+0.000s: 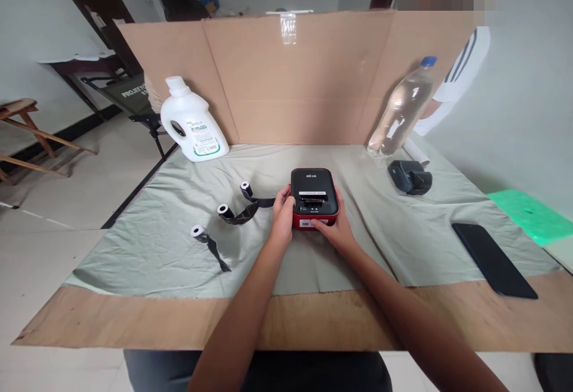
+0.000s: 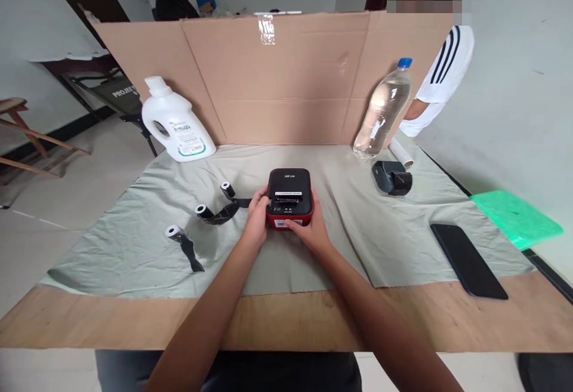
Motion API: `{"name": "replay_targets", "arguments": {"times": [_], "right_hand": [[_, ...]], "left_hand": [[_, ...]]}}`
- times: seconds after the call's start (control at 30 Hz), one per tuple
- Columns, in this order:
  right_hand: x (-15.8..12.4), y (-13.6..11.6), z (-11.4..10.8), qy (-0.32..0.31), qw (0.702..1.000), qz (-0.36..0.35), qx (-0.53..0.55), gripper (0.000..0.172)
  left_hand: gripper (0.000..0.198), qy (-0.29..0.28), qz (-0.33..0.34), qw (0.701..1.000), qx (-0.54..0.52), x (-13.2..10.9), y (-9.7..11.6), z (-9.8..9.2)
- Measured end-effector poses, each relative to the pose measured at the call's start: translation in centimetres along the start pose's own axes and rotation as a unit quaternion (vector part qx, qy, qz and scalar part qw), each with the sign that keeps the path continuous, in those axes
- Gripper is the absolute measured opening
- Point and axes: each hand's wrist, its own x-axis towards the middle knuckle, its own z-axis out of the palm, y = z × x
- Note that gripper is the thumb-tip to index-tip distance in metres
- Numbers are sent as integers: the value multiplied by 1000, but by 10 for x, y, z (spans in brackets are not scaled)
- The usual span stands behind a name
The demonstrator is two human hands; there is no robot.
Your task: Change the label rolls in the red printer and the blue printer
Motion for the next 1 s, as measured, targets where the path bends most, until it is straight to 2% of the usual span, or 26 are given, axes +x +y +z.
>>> {"name": "replay_targets", "arguments": {"times": [0.1,0.23,0.4,0.47,0.57,0.6,0.67,0.73,0.8,0.83,0.93,1.0], "right_hand": [[1,0,0,-4,1000,0,2,114],[1,1,-1,1,1000,15,-5,117],[-2,2,-6,-18,1000,5,-11,111],[-4,-1,-12,-24,999,-10,-22,98],[3,-13,-27,2,997,-44,-57,61],[10,-20,-34,19,996,-52,-73,53],[34,-37,-46,30,993,-46,-108,48],[65,-56,-53,-26,988,-24,-152,42],[99,-72,-51,-145,967,-2,-207,34],[114,-77,-46,-212,947,2,-240,29],[145,-85,-20,-376,852,5,-363,22],[152,-83,3,-424,780,17,-460,24]], "left_hand": [[41,-7,16,1000,-10,1,-4,1],[38,0,45,999,-22,-3,-20,-3],[46,-33,91,994,-53,-6,-34,-10],[47,-42,90,993,-60,-5,-34,-12],[47,-52,85,993,-67,-4,-33,-14],[46,-56,84,992,-73,-3,-33,-15],[47,-68,81,990,-89,-2,-35,-16],[47,-78,76,989,-103,1,-37,-17],[48,-81,71,988,-112,4,-38,-18],[48,-80,68,988,-115,5,-38,-19],[46,-74,58,989,-117,6,-36,-19],[43,-73,52,989,-116,5,-34,-19]]}}
